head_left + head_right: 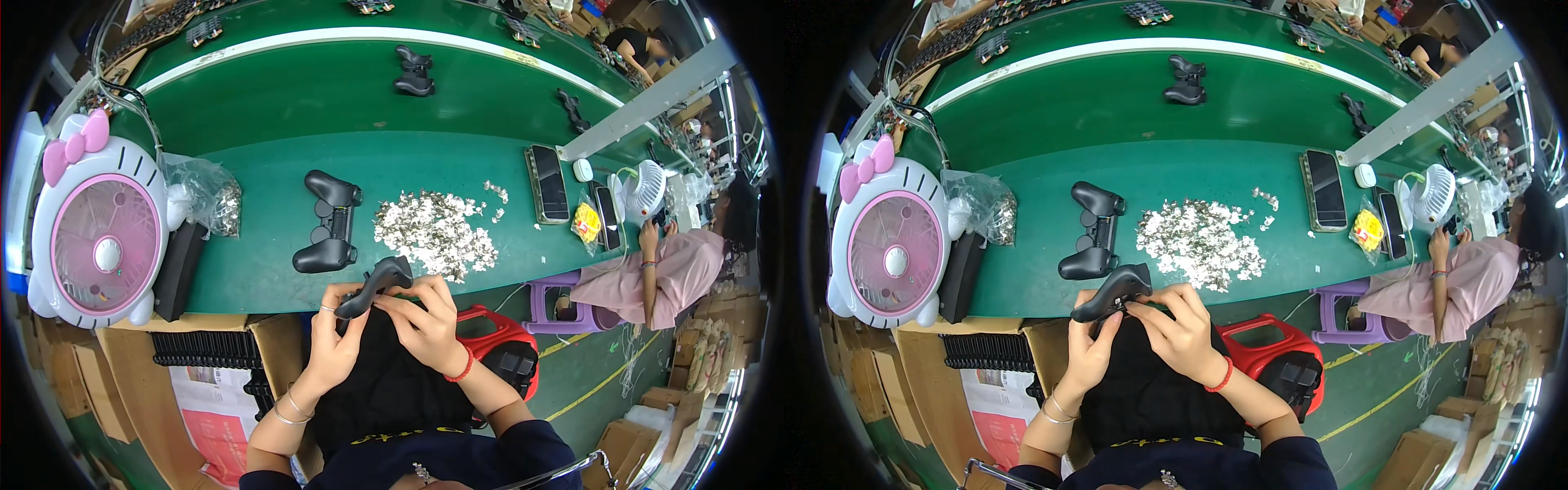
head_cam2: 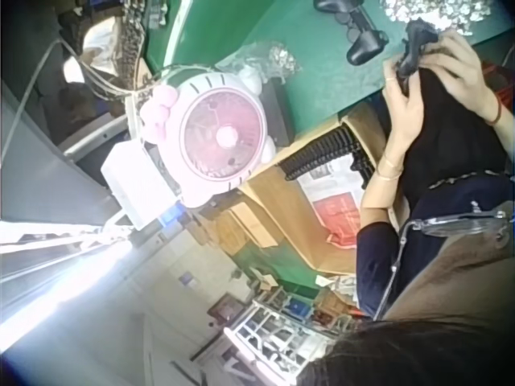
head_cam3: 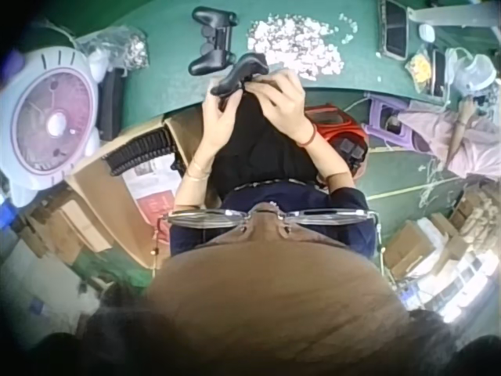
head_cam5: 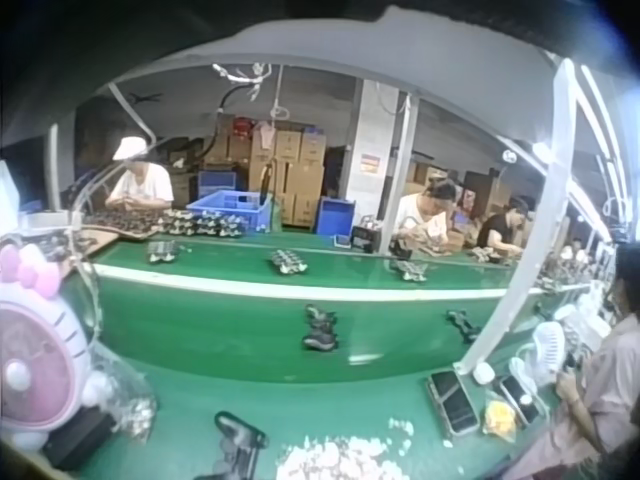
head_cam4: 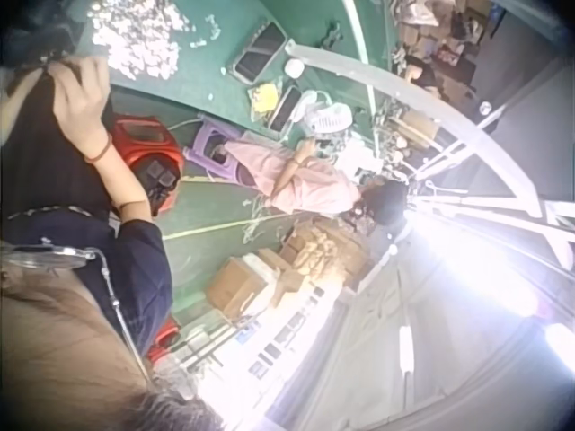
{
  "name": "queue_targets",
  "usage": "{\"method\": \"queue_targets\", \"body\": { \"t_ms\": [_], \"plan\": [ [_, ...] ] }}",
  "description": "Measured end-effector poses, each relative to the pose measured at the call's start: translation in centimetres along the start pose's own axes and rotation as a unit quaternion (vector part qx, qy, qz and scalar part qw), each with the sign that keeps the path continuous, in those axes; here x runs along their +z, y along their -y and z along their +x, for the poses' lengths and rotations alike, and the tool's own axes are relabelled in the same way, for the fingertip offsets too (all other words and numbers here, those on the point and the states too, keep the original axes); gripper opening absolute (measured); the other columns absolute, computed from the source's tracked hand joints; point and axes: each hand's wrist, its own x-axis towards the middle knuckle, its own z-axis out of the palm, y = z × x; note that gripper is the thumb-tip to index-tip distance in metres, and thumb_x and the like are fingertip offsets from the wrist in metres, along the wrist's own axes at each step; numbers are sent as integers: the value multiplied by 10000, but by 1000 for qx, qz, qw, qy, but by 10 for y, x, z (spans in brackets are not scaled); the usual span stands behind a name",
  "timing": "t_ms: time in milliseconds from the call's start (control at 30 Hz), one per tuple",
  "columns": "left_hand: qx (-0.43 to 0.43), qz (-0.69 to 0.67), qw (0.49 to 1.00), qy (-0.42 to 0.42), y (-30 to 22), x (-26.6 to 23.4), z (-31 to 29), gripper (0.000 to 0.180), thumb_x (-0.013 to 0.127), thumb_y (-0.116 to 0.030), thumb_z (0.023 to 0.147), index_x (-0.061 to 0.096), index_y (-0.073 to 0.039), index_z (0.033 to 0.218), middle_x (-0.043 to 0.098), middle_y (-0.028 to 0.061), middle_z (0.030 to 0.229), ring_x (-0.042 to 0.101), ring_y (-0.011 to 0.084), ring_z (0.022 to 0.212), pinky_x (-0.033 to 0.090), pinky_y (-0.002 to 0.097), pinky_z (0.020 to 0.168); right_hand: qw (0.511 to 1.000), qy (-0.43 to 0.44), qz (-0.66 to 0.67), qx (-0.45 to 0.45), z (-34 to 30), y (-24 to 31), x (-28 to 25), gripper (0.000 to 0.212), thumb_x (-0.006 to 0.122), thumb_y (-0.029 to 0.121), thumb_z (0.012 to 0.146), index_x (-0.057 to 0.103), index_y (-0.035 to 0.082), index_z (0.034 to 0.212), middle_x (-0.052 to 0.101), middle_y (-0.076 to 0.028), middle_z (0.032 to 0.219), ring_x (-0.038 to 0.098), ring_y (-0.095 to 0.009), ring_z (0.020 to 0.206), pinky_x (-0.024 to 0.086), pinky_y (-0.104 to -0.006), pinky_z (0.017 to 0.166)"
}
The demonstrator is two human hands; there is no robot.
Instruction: Assembling game controller components on a production line.
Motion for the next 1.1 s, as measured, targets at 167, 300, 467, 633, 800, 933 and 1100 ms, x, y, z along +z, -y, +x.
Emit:
{"method": "queue_targets", "body": {
  "t_ms": [167, 300, 467, 633, 800, 933, 1100],
  "plan": [
    [-27, -51, 998, -7, -2, 4, 1, 185, 598, -15, 977, 565, -6, 1158, 570, -10, 851, 446, 47, 729, 369, 225, 646, 997, -2, -69, -43, -4, 2, -2, 395, 756, -50, 620, 777, 82, 992, 674, -35, 913, 586, -239, 801, 499, -337, 683],
    [-41, -53, 997, -28, -5, 10, -3, 166, 598, -23, 980, 565, -14, 1143, 557, -15, 846, 441, 44, 740, 362, 223, 648, 994, -10, -94, -48, -8, 3, -1, 385, 754, -47, 636, 775, 77, 999, 676, -33, 923, 586, -234, 797, 505, -331, 676],
    [-35, -36, 998, -28, -1, 12, -6, 168, 603, -39, 985, 565, -17, 1147, 552, -11, 834, 437, 47, 723, 355, 232, 630, 994, -10, -100, -36, -5, 6, -1, 369, 768, -46, 663, 771, 78, 1010, 681, -28, 932, 594, -227, 797, 503, -326, 678],
    [-31, -50, 998, -37, -6, 13, -6, 179, 604, -36, 985, 566, -15, 1159, 517, -16, 808, 400, 43, 709, 333, 237, 612, 994, -39, -94, -45, -11, 1, 1, 306, 767, 29, 691, 772, 103, 987, 683, -11, 954, 590, -213, 807, 495, -319, 671],
    [-40, -28, 999, -2, -19, 6, -2, 271, 585, 14, 946, 561, 1, 1215, 680, 92, 1046, 615, 129, 947, 468, 252, 794, 992, -27, -102, -63, -10, 0, -2, 267, 774, 37, 675, 759, 91, 936, 681, -27, 948, 588, -220, 802, 494, -330, 659],
    [-4, -32, 995, 90, -10, -5, 4, 419, 562, 105, 862, 550, 17, 1272, 628, 216, 1369, 587, 282, 1310, 461, 347, 1071, 993, -15, -92, -77, -14, -1, -7, 236, 767, 44, 661, 729, 34, 894, 711, -82, 1045, 636, -258, 897, 523, -344, 693],
    [9, -77, 995, 64, -12, -2, 5, 418, 598, 134, 837, 610, 22, 1240, 656, 190, 1321, 586, 314, 1303, 462, 409, 1088, 996, 7, -46, -73, -16, -3, -9, 228, 759, 40, 660, 705, -28, 871, 726, -144, 1129, 692, -314, 1044, 572, -365, 753]
  ]
}}
